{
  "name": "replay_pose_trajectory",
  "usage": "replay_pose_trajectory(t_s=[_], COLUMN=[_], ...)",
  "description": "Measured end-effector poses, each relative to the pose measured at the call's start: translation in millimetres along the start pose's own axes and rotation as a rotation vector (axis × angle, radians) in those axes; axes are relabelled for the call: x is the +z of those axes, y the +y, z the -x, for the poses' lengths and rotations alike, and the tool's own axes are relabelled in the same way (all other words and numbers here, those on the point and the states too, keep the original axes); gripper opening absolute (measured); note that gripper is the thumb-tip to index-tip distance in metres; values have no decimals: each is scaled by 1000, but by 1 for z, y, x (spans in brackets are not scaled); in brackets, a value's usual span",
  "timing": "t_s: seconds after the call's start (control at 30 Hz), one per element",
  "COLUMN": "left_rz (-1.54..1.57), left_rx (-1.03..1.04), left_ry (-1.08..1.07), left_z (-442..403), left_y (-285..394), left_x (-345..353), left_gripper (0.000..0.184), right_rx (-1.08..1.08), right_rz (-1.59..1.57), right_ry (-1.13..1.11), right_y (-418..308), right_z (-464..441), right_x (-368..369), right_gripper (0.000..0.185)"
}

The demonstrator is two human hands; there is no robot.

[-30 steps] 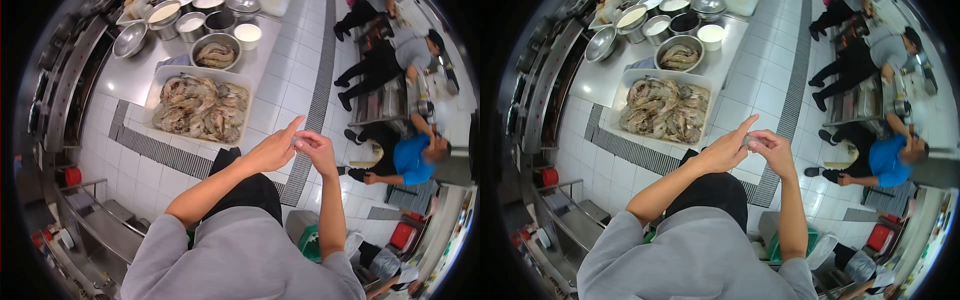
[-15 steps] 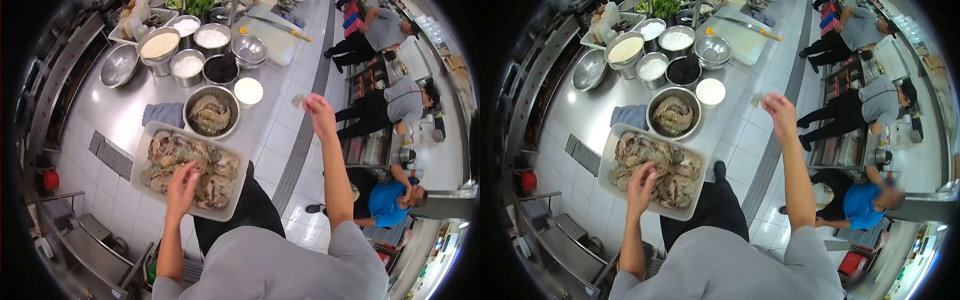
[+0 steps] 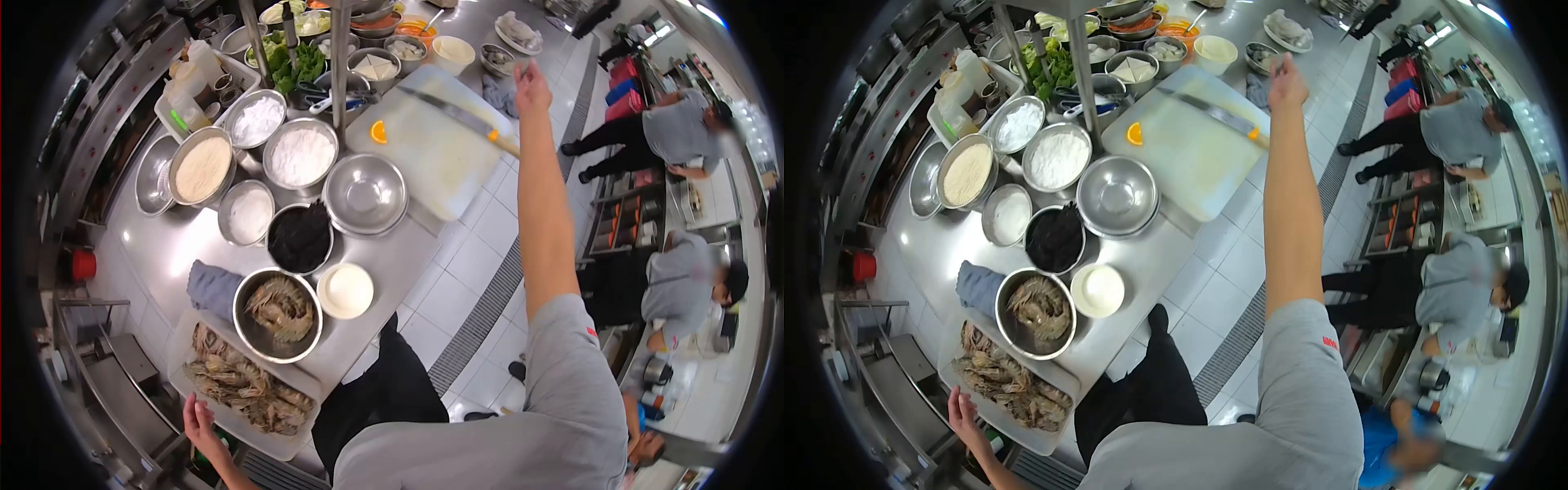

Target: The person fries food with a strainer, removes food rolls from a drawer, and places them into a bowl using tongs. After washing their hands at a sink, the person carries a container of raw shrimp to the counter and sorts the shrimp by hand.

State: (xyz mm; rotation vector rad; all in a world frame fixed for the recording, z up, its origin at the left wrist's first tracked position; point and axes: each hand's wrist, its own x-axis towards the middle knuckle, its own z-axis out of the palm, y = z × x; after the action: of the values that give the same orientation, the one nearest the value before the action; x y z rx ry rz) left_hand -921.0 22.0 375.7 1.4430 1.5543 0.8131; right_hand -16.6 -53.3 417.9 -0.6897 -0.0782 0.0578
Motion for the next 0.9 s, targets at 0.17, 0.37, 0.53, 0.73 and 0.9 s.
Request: replay_pose_trajectory(t_s=[0.17, 0.37, 0.53, 0.73, 0.9], left_rz=[-93, -110, -76, 79, 133], left_rx=[-37, -45, -125, -55, -22], left_ry=[74, 140, 284, 379, 605], left_z=[38, 49, 64, 104, 163], left_y=[24, 30, 52, 45, 23], left_x=[27, 37, 42, 0, -50], left_gripper=[35, 37, 37, 32, 31], right_rx=[10, 206, 412, 732, 1106], right_rz=[120, 232, 471, 375, 321], right_ry=[84, -111, -440, -1098, -1705], right_y=[11, 7, -18, 17, 29], right_z=[-46, 56, 186, 404, 658], right_x=[-3, -59, -20, 58, 58], right_gripper=[32, 32, 29, 18, 15])
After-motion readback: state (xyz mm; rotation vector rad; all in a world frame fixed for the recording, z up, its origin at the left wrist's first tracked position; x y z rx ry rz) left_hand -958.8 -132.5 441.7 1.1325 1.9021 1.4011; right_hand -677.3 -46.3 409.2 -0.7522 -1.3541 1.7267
